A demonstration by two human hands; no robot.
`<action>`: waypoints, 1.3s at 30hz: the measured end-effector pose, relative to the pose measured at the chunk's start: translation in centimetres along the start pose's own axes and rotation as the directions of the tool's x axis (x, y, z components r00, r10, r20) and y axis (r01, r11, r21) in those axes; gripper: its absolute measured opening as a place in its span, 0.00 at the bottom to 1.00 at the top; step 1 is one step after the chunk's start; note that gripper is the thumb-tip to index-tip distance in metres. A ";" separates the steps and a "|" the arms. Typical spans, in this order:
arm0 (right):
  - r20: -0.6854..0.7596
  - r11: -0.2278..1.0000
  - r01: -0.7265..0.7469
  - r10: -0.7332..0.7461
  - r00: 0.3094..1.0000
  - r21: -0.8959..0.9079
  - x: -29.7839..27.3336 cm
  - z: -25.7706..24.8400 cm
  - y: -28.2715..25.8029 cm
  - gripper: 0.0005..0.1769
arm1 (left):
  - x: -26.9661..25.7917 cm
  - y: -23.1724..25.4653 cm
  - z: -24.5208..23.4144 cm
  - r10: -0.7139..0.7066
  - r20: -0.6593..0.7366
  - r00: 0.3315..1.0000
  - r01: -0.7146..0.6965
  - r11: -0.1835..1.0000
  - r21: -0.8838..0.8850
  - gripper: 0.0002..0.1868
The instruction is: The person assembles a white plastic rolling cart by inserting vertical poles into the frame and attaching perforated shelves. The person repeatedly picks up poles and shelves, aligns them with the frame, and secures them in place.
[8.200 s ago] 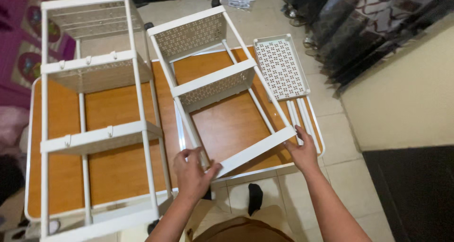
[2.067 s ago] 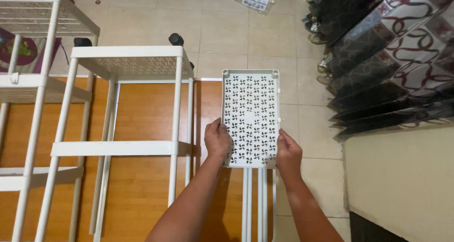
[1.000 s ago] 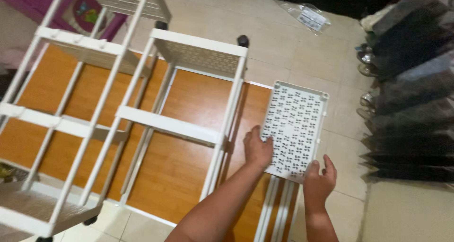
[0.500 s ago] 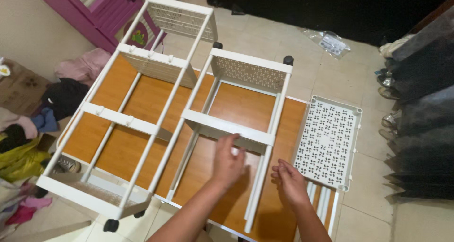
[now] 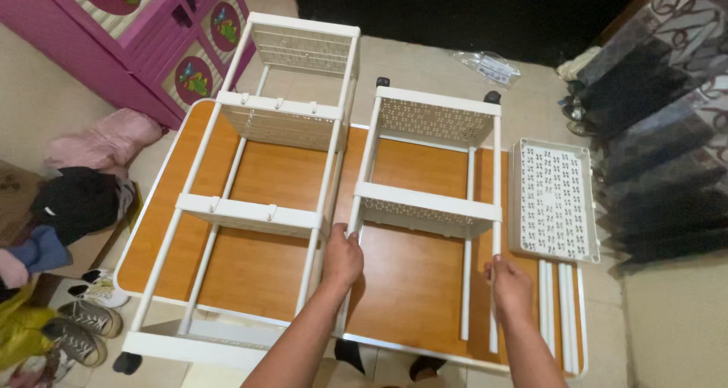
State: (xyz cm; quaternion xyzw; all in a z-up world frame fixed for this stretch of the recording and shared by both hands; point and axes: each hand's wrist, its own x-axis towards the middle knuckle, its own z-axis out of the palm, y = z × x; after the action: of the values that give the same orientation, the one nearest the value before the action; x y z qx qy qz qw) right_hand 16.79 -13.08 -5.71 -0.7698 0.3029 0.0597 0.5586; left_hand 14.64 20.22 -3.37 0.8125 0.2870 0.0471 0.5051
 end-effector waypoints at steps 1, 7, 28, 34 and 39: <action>-0.063 0.997 0.006 -0.011 0.998 -0.082 -0.6 -0.1 0.2 0.20 | -0.2 -0.5 0.0 0.011 0.009 1.000 -0.011 1.000 0.012 0.15; -0.080 0.987 0.158 -0.156 0.984 0.020 -1.8 0.4 1.2 0.18 | -0.7 -2.3 0.5 0.146 -0.034 0.989 -0.142 0.986 0.092 0.14; 0.497 0.253 0.796 -0.667 0.555 -0.550 6.6 6.5 -7.6 0.25 | -0.1 0.8 1.9 -0.144 -0.052 0.988 0.153 0.942 0.300 0.23; 0.497 0.369 0.802 -0.640 0.586 -0.471 7.7 6.3 -7.2 0.24 | 0.2 1.0 0.4 -0.241 0.081 0.967 0.244 0.970 -0.017 0.27; 0.513 0.401 0.759 -0.566 0.645 -0.513 8.0 6.2 -7.8 0.26 | -2.7 2.6 1.7 -0.014 -0.190 0.982 0.081 0.932 0.353 0.21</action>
State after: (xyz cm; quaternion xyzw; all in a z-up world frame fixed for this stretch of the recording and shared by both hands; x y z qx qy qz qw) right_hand 28.97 -9.20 -5.07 -0.9585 -0.1525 0.0379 0.2380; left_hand 14.15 16.65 -1.45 0.8761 0.3561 0.0567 0.3201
